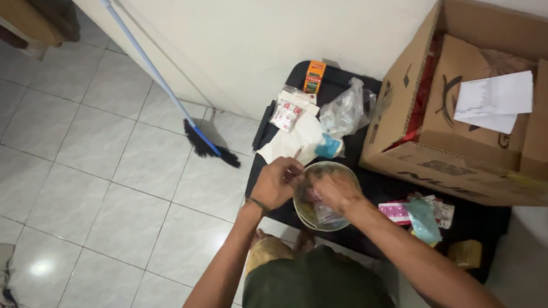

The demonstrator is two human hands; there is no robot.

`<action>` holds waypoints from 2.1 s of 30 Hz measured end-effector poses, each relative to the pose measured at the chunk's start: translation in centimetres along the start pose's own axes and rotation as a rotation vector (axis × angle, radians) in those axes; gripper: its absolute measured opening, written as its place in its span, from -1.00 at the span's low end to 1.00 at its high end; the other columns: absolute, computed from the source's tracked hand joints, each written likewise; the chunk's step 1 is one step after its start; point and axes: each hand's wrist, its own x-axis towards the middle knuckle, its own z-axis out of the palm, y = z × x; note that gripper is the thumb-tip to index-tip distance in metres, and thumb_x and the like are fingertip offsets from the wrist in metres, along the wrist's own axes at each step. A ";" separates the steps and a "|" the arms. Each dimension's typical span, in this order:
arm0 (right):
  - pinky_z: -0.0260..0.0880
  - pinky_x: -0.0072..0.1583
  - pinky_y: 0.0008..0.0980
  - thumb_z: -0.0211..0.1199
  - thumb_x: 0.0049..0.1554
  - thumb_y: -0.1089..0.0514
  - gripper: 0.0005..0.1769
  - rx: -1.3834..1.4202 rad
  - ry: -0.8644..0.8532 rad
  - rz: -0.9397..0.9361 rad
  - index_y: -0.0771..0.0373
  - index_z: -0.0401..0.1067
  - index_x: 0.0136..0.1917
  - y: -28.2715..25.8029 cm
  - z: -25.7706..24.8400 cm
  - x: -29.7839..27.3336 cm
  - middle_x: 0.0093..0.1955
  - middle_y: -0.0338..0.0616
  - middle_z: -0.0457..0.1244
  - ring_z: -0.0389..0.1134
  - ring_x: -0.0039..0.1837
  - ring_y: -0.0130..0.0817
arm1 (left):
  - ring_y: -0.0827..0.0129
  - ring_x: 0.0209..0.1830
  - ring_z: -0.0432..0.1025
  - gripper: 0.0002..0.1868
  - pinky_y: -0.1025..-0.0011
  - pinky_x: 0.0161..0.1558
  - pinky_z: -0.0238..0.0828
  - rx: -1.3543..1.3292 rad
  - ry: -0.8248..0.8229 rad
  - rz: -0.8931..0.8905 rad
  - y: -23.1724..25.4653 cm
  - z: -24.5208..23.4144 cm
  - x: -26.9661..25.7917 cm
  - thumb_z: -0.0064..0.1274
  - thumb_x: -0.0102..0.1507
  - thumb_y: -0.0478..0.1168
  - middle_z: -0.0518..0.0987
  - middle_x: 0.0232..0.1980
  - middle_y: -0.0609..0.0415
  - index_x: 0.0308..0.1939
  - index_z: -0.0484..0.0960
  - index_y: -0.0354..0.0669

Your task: The person sorts through packets of medication, a small box, and several small plastic bags, moving them between a small container and a larger cardboard box.

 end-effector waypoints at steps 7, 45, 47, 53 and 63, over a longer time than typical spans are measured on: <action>0.46 0.04 -0.03 0.27 0.05 -0.02 -0.74 -0.081 -0.056 0.033 0.14 0.63 -0.11 0.1 -1.5 0.4 -0.08 0.08 0.41 0.47 -0.03 0.00 | 0.16 -0.27 0.63 -0.74 0.31 -0.17 0.56 0.009 -0.013 0.026 -0.7 -0.1 -0.3 0.20 0.10 -0.32 0.69 -0.22 -0.09 -0.13 0.65 -0.25; 0.41 0.11 -0.46 0.37 -0.05 0.50 -0.74 0.847 0.670 -0.327 0.23 0.62 -0.13 -1.6 -16.6 -8.2 0.28 -0.15 0.25 0.32 0.20 -0.44 | 0.56 -0.30 0.46 -0.81 0.51 -0.20 0.44 -0.909 -0.203 -0.244 9.0 -1.5 2.2 -0.03 0.38 -0.20 0.58 -0.25 0.15 -0.12 0.56 -0.30; 0.41 0.07 -0.46 0.31 0.00 0.47 -0.74 0.843 0.670 -0.233 0.22 0.60 -0.07 -1.7 -16.7 -8.8 0.34 -0.15 0.26 0.33 0.16 -0.47 | 0.62 -0.32 0.23 -0.69 0.54 -0.27 0.20 -0.652 -0.201 0.064 9.1 -0.7 2.2 0.24 0.46 -0.36 0.36 -0.36 0.20 -0.30 0.46 -0.40; 0.40 0.20 -0.52 0.22 0.22 0.29 -0.59 1.289 0.664 -0.055 0.28 0.35 0.34 -2.0 -15.4 -10.0 0.21 -0.16 0.33 0.34 0.20 -0.56 | 0.65 -0.38 0.42 -0.91 0.60 -0.30 0.34 -0.712 -0.229 -0.069 10.3 0.3 2.8 0.13 0.32 -0.34 0.60 -0.38 0.22 -0.29 0.58 -0.26; 0.42 -0.05 -0.53 0.32 0.20 0.24 -0.78 1.097 0.623 0.087 0.40 0.51 0.09 -1.5 -12.8 -11.0 -0.10 -0.22 0.38 0.36 -0.07 -0.61 | 0.64 -0.41 0.36 -0.85 0.58 -0.32 0.32 -0.502 -0.263 -0.008 9.0 0.8 2.9 0.12 0.35 -0.24 0.52 -0.41 0.26 -0.16 0.63 -0.29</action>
